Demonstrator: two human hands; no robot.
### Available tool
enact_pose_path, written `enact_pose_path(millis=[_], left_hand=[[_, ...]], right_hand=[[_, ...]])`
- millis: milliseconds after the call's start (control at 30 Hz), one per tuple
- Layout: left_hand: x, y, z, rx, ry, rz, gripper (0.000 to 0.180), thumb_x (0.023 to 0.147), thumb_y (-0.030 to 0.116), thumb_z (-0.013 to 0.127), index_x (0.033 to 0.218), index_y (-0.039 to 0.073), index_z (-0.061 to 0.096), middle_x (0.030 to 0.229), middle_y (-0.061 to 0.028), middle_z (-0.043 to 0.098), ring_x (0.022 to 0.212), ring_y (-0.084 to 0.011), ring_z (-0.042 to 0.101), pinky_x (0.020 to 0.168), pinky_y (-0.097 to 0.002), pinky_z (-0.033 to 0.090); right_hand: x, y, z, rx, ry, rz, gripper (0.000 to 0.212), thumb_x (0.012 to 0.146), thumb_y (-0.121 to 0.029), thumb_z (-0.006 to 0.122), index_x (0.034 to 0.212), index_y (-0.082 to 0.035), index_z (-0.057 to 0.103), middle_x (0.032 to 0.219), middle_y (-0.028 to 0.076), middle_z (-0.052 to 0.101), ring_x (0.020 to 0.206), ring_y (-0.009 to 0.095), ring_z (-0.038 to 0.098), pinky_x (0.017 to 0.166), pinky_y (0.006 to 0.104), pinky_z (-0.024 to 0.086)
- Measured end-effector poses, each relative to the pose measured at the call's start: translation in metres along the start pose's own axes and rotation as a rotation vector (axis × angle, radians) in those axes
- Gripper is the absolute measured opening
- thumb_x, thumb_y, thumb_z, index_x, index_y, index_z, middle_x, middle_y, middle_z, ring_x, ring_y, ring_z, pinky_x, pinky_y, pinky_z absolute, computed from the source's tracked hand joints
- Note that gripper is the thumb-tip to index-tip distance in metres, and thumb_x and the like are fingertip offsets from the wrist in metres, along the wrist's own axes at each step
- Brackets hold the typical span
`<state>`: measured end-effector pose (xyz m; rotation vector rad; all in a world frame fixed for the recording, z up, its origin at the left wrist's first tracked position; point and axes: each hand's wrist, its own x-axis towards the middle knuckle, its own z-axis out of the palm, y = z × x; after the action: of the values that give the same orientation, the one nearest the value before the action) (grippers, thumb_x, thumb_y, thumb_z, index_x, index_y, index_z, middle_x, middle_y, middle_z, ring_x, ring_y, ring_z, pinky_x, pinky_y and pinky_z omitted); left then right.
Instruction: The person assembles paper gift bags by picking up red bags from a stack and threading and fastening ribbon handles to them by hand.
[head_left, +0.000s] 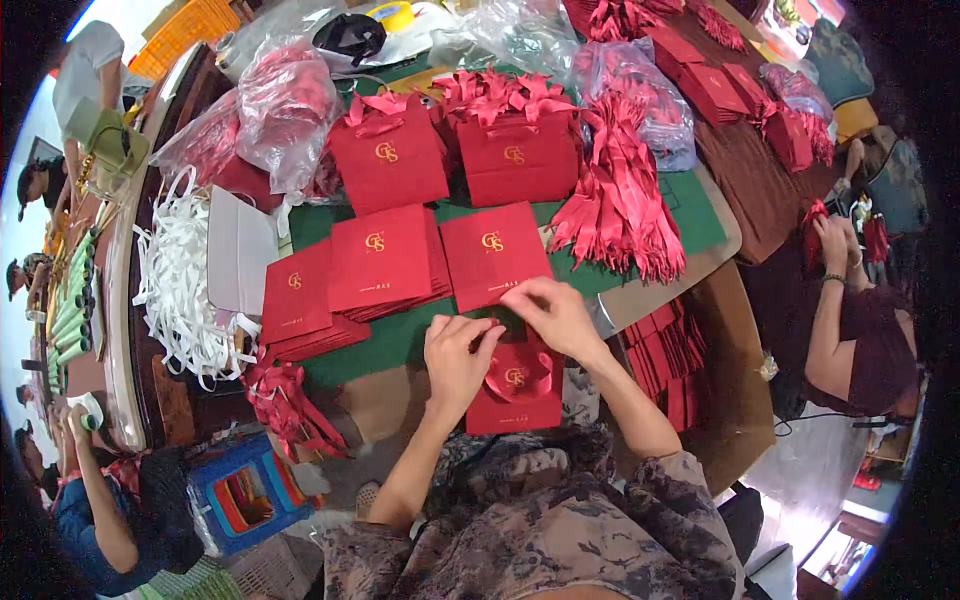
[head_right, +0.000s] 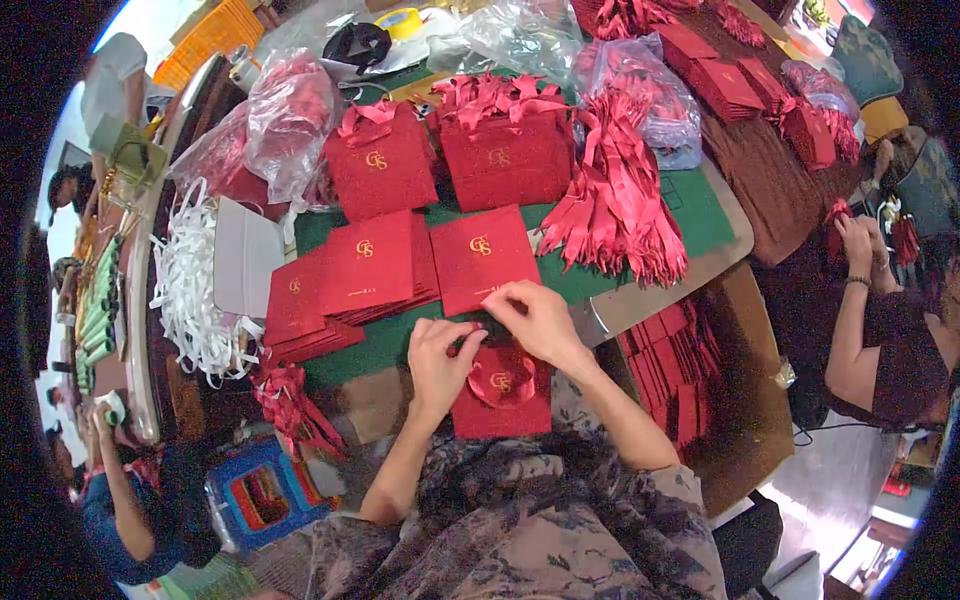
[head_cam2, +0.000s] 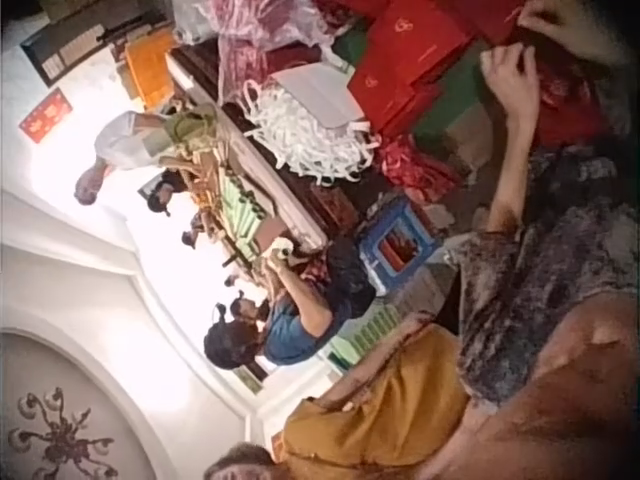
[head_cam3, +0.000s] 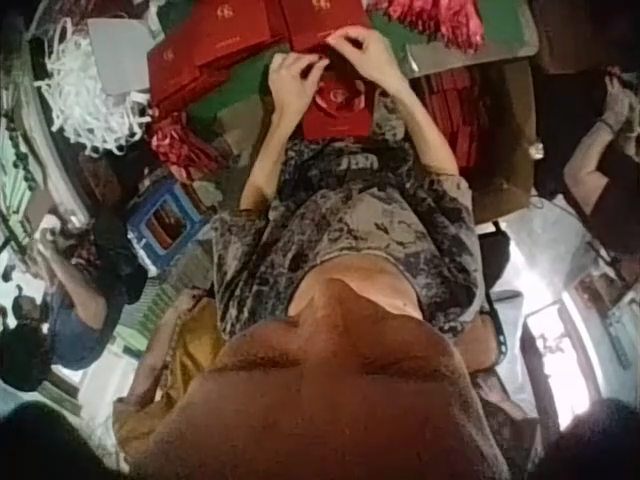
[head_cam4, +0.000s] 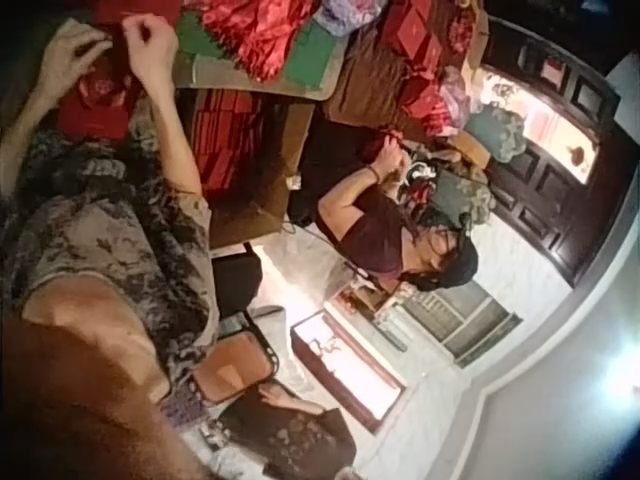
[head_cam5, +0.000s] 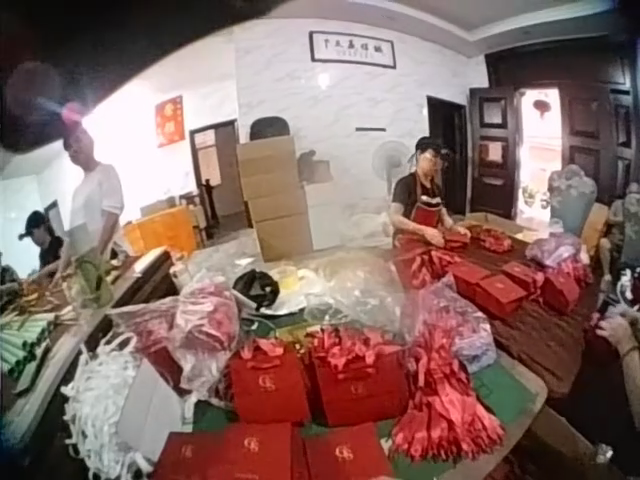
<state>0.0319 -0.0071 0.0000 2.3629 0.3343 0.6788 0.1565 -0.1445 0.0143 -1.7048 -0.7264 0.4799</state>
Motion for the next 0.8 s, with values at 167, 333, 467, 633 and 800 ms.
enact_pose_path(millis=[167, 333, 467, 633, 800], left_hand=[[-0.005, -0.006, 0.001, -0.067, -0.03, -0.163, 0.015, 0.079, 0.015, 0.081, 0.087, 0.004, 0.076, 0.086, -0.0104, 0.073, 0.079, -0.0288, 0.061, 0.073, -0.0393, 0.05], [-0.003, -0.001, 0.003, -0.05, -0.028, -0.114, 0.011, 0.082, 0.012, 0.077, 0.09, 0.004, 0.077, 0.087, -0.0113, 0.075, 0.077, -0.0287, 0.063, 0.075, -0.037, 0.052], [-0.003, 0.002, 0.003, -0.094, -0.001, -0.126, 0.01, 0.083, 0.012, 0.077, 0.088, 0.003, 0.076, 0.086, -0.0115, 0.075, 0.076, -0.0287, 0.063, 0.073, -0.037, 0.051], [-0.003, 0.01, 0.006, -0.174, -0.071, -0.134, 0.011, 0.082, 0.015, 0.077, 0.086, 0.005, 0.076, 0.081, -0.0106, 0.072, 0.075, -0.0291, 0.062, 0.072, -0.0386, 0.049], [0.001, 0.015, 0.004, -0.18, -0.074, -0.099, 0.01, 0.082, 0.015, 0.076, 0.085, 0.006, 0.076, 0.08, -0.0103, 0.071, 0.074, -0.0301, 0.06, 0.071, -0.0392, 0.048]], right_hand=[[-0.012, -0.002, -0.014, -0.581, 0.131, 0.127, 0.032, 0.085, -0.035, 0.076, 0.085, -0.003, 0.071, 0.08, 0.014, 0.069, 0.073, 0.031, 0.068, 0.066, 0.0415, 0.052], [-0.024, 0.02, -0.002, -0.69, 0.055, 0.031, 0.029, 0.077, -0.028, 0.082, 0.079, -0.003, 0.067, 0.077, 0.011, 0.067, 0.07, 0.029, 0.067, 0.065, 0.0398, 0.052], [-0.024, 0.012, -0.001, -0.322, 0.083, 0.16, 0.014, 0.086, -0.011, 0.075, 0.088, -0.001, 0.066, 0.081, 0.007, 0.069, 0.076, 0.015, 0.067, 0.069, 0.0296, 0.052], [-0.024, 0.012, -0.006, 0.063, 0.017, 0.145, 0.016, 0.091, -0.007, 0.071, 0.104, 0.002, 0.069, 0.089, 0.004, 0.072, 0.081, 0.01, 0.066, 0.074, 0.026, 0.053], [-0.026, 0.011, -0.008, 0.231, -0.035, 0.21, 0.021, 0.093, -0.006, 0.07, 0.112, 0.002, 0.071, 0.096, 0.005, 0.074, 0.087, 0.01, 0.068, 0.08, 0.0254, 0.055]])
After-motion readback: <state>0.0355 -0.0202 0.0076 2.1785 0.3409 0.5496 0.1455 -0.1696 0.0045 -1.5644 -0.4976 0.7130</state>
